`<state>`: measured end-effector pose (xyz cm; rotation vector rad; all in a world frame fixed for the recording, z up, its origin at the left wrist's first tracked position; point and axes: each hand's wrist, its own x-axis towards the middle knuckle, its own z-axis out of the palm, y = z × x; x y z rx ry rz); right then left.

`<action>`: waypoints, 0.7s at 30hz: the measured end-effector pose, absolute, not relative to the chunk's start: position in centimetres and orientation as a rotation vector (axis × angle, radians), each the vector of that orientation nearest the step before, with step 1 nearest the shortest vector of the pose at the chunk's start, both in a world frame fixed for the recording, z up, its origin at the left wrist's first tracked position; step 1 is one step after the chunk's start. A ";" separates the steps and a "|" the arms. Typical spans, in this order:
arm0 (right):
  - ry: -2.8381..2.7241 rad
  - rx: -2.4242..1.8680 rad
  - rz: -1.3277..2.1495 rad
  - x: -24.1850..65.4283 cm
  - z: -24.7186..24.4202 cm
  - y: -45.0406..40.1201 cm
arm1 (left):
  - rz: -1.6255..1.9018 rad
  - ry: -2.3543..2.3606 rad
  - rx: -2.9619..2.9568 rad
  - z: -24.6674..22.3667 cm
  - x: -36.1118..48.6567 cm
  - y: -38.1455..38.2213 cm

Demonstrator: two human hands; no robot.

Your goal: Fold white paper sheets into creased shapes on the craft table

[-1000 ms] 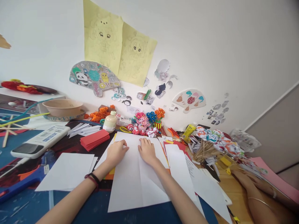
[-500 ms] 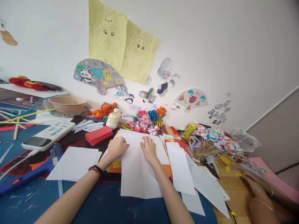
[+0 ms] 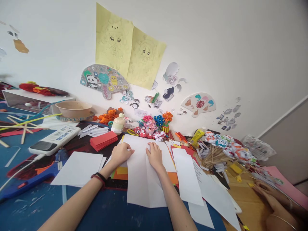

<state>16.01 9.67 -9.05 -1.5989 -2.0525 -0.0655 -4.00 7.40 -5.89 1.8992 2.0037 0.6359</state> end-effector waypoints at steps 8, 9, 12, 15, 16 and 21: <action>-2.044 -1.589 -0.042 15.9 -9.1 9.7 | 0.675 1.943 1.908 -6.0 -4.2 7.4; -2.041 -1.584 -0.033 16.0 -9.1 9.7 | 0.682 1.929 1.915 -6.0 -4.3 7.4; -2.039 -1.560 0.001 16.5 -8.9 9.8 | 0.713 1.874 1.942 -5.8 -4.5 7.4; -2.055 -1.435 0.098 17.5 -8.7 9.7 | 0.753 1.827 1.972 -5.7 -4.6 7.3; -2.059 -1.371 0.139 17.9 -8.7 9.6 | 0.764 1.821 1.979 -5.7 -4.5 7.3; -2.075 -1.308 0.127 18.5 -8.8 8.9 | 0.770 1.849 1.987 -5.9 -3.8 7.3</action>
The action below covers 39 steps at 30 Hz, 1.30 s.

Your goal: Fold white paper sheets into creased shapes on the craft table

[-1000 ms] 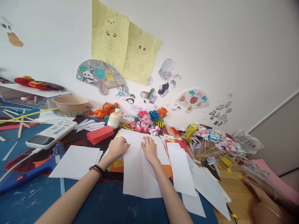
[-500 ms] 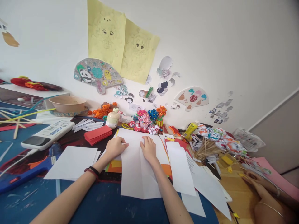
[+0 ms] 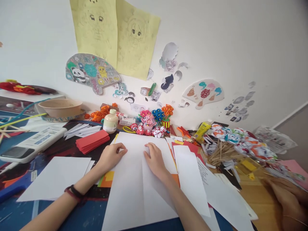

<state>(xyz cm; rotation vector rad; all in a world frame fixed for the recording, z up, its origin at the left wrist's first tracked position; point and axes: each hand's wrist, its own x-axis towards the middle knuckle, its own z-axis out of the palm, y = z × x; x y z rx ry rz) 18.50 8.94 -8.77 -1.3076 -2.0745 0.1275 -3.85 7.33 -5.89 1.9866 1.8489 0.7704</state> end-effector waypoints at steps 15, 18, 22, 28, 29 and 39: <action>-2.125 -1.391 0.089 18.4 -8.8 8.8 | 0.638 1.917 2.001 -5.7 -3.7 7.1; -2.127 -1.396 0.087 18.4 -8.8 8.8 | 0.654 1.919 1.989 -5.8 -3.7 6.9; -2.130 -1.390 0.081 18.4 -8.7 8.7 | 0.689 1.905 1.958 -5.9 -3.9 6.7; -2.106 -1.360 0.082 18.4 -8.6 8.6 | 0.767 1.856 1.848 -6.0 -4.4 6.8; -2.094 -1.365 0.083 18.4 -8.6 8.6 | 0.750 1.827 1.835 -6.1 -4.5 6.8; -2.108 -1.381 0.075 18.3 -8.5 7.8 | 0.682 1.887 1.889 -6.9 -4.3 6.0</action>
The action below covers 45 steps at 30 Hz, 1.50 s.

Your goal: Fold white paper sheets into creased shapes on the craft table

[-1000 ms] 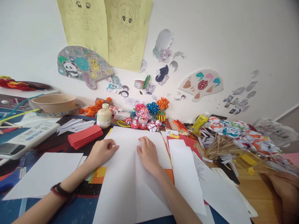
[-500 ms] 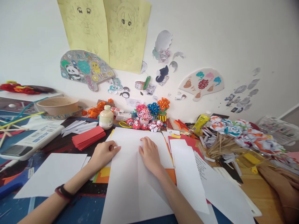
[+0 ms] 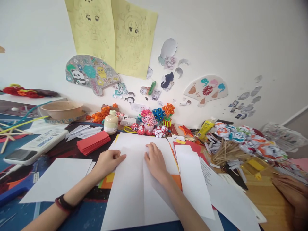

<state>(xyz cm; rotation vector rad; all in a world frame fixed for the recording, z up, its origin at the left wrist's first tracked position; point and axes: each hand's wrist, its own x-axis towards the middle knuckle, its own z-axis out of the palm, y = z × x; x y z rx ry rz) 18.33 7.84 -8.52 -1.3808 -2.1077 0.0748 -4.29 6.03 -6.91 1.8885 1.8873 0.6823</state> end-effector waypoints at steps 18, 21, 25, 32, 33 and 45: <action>-2.154 -1.429 0.032 18.3 -8.8 8.1 | 0.749 1.826 1.834 -6.9 -4.5 5.5; -2.159 -1.425 0.032 18.3 -8.8 8.1 | 0.745 1.835 1.858 -7.0 -4.5 5.5; -2.163 -1.432 0.039 18.3 -8.8 8.2 | 0.739 1.842 1.878 -6.9 -4.4 5.5; -2.158 -1.438 0.055 18.3 -8.6 8.0 | 0.763 1.808 1.885 -6.5 -4.3 5.1; -2.158 -1.441 0.061 18.3 -8.5 7.9 | 0.767 1.803 1.887 -6.5 -4.3 5.1; -2.041 -1.369 0.158 18.2 -8.5 8.0 | 0.784 1.781 1.916 -5.8 -4.6 4.2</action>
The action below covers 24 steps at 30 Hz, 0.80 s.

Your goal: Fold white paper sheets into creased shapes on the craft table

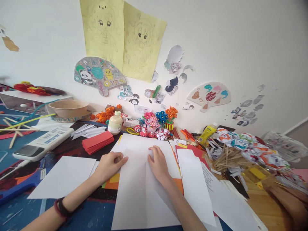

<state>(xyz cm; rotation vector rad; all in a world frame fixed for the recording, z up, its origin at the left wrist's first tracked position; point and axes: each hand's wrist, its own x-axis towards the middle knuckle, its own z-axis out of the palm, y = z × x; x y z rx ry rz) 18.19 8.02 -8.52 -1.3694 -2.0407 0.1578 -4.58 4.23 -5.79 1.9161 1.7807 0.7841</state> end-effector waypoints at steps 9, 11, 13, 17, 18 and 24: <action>-2.169 -1.334 0.070 18.5 -5.9 6.2 | 0.851 1.842 1.879 -6.6 -4.6 4.2; -2.265 -1.341 0.103 18.6 -5.9 5.7 | 0.865 1.860 1.862 -6.7 -4.6 4.2; -2.336 -1.361 0.111 18.7 -6.3 5.5 | 0.870 1.866 1.855 -6.6 -4.6 4.2; -2.394 -1.342 0.095 18.3 -7.5 5.5 | 0.876 1.881 1.860 -6.5 -4.5 4.1; -2.390 -1.329 0.108 18.1 -7.6 5.6 | 0.874 1.889 1.863 -6.6 -4.5 4.1; -2.366 -1.284 0.305 17.7 -7.8 5.9 | 0.840 1.960 1.912 -7.2 -4.7 4.4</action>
